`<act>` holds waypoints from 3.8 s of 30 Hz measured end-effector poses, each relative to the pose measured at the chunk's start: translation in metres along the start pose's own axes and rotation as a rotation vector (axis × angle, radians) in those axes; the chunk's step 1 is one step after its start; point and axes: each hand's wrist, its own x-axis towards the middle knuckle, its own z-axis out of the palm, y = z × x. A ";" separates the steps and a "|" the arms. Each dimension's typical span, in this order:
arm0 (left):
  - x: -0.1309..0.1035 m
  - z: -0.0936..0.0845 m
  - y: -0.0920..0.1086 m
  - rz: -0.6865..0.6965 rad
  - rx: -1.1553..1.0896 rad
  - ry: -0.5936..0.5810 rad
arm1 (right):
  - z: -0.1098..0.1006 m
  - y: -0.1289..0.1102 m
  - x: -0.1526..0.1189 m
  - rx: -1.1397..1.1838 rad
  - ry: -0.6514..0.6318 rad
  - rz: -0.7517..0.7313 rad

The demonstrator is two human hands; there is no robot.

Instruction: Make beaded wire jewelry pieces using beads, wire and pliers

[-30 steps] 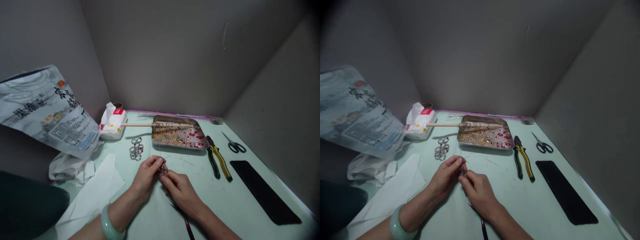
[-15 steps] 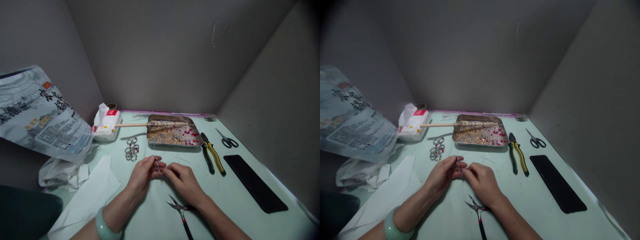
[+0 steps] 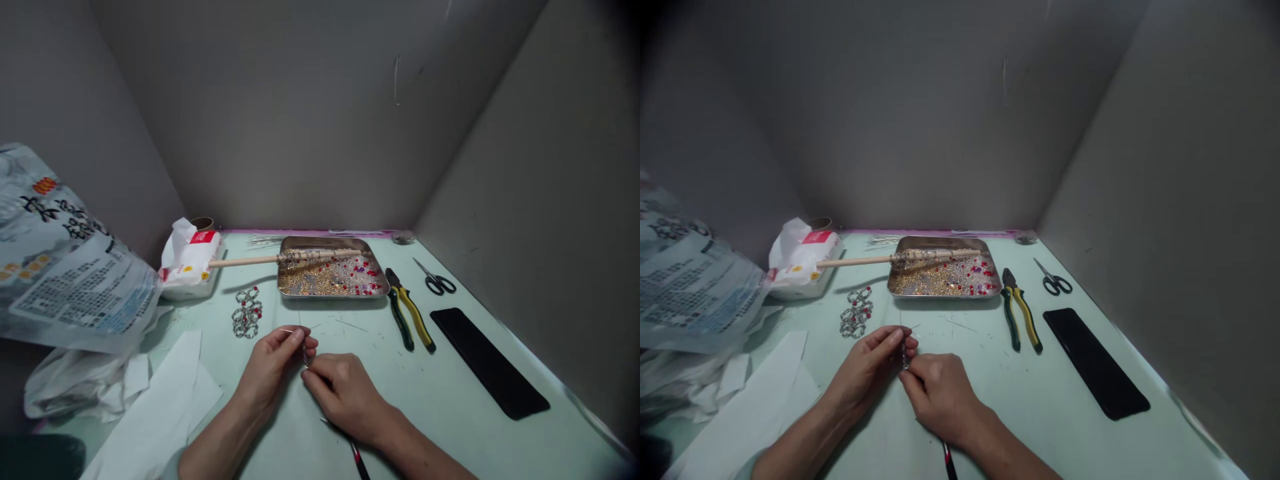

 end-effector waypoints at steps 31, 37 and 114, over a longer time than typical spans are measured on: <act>0.004 0.008 -0.008 -0.165 0.088 -0.080 | -0.079 0.088 0.143 -0.267 -0.032 0.162; 0.005 0.005 -0.008 -0.176 0.053 -0.131 | -0.084 0.093 0.145 -0.295 0.010 0.136; 0.009 -0.002 -0.005 -0.167 -0.279 -0.129 | -0.088 0.123 0.138 -0.766 -0.029 0.163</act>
